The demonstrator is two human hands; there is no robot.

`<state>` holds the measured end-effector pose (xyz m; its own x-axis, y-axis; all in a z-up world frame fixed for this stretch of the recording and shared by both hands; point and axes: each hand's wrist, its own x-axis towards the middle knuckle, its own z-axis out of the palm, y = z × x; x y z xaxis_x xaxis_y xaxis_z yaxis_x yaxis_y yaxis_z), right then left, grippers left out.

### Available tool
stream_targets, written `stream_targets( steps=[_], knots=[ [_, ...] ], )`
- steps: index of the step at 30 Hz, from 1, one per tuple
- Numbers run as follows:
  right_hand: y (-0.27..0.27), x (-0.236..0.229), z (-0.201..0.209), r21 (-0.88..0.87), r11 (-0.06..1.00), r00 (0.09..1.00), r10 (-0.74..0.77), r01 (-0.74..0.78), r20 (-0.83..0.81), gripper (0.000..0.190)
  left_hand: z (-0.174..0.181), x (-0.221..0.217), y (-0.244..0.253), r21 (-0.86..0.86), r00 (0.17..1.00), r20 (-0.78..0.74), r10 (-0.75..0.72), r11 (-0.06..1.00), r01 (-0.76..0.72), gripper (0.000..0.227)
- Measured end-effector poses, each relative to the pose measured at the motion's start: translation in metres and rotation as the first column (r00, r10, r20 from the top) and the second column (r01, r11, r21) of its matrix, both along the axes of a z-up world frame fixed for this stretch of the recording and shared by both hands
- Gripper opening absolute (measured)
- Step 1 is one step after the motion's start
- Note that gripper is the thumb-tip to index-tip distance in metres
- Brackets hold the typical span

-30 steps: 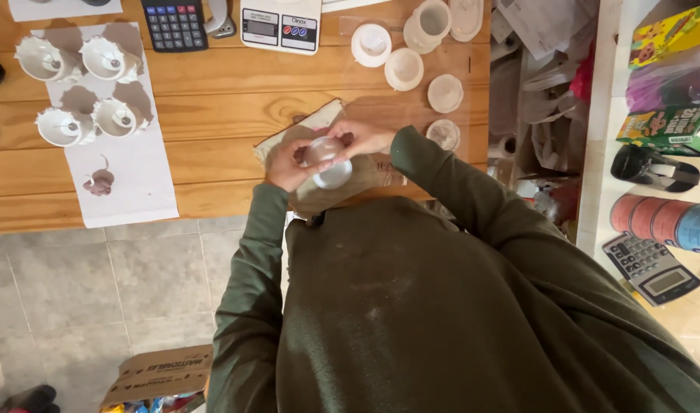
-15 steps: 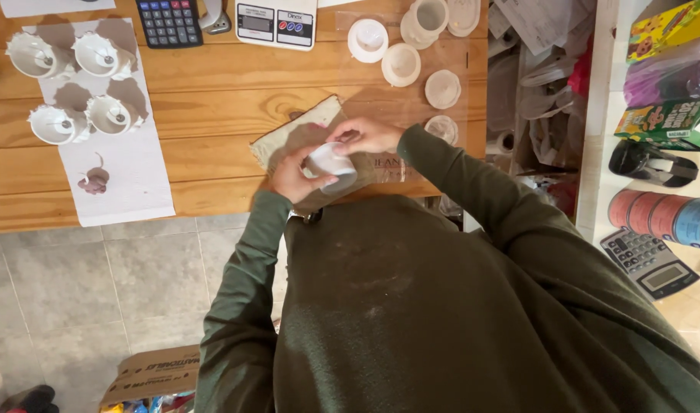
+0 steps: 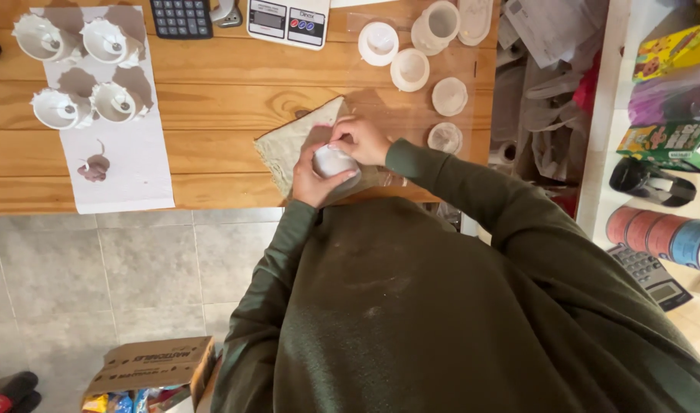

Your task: The person cleans the inside and outside of small white plastic containers using a white cloth. They wipe the containers thoroughly, rotate them to access all sides, and place them on a wooden table alongside other similar containers.

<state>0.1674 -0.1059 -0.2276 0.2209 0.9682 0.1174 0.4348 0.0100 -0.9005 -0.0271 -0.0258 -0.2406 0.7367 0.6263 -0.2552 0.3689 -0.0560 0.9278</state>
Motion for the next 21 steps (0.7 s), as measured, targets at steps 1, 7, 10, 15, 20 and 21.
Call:
stream_targets(
  steps=[1, 7, 10, 15, 20, 21],
  knots=[
    [0.001, -0.003, 0.011, 0.001, 1.0, 1.0, 0.007, -0.007, 0.001, 0.006, 0.026, 0.006, 0.005, 0.001, 1.0, 0.001, 0.007, 1.0, -0.007, 0.099],
    [0.004, -0.01, 0.019, 0.194, 0.979, 0.906, -0.021, -0.067, 0.423, 0.013, -0.006, 0.007, 0.009, 0.074, 0.99, 0.14, 0.007, 0.997, -0.017, 0.092],
    [0.005, -0.008, 0.022, 0.243, 0.967, 0.878, -0.055, -0.071, 0.475, 0.014, -0.016, 0.006, 0.01, 0.09, 0.988, 0.155, 0.013, 0.996, -0.027, 0.086],
    [0.003, -0.006, 0.022, 0.219, 0.974, 0.887, -0.044, -0.065, 0.46, 0.016, 0.0, 0.018, 0.011, 0.08, 0.932, 0.357, 0.067, 0.992, -0.102, 0.073],
    [0.001, -0.005, 0.02, 0.173, 0.984, 0.946, -0.025, -0.034, 0.324, 0.016, -0.004, 0.019, 0.011, 0.036, 0.916, 0.394, 0.071, 0.995, -0.092, 0.069],
    [0.0, -0.006, 0.02, 0.119, 0.992, 0.975, 0.0, -0.027, 0.223, 0.012, -0.007, 0.018, 0.01, 0.007, 0.917, 0.39, 0.082, 0.996, -0.091, 0.07]
  ],
)
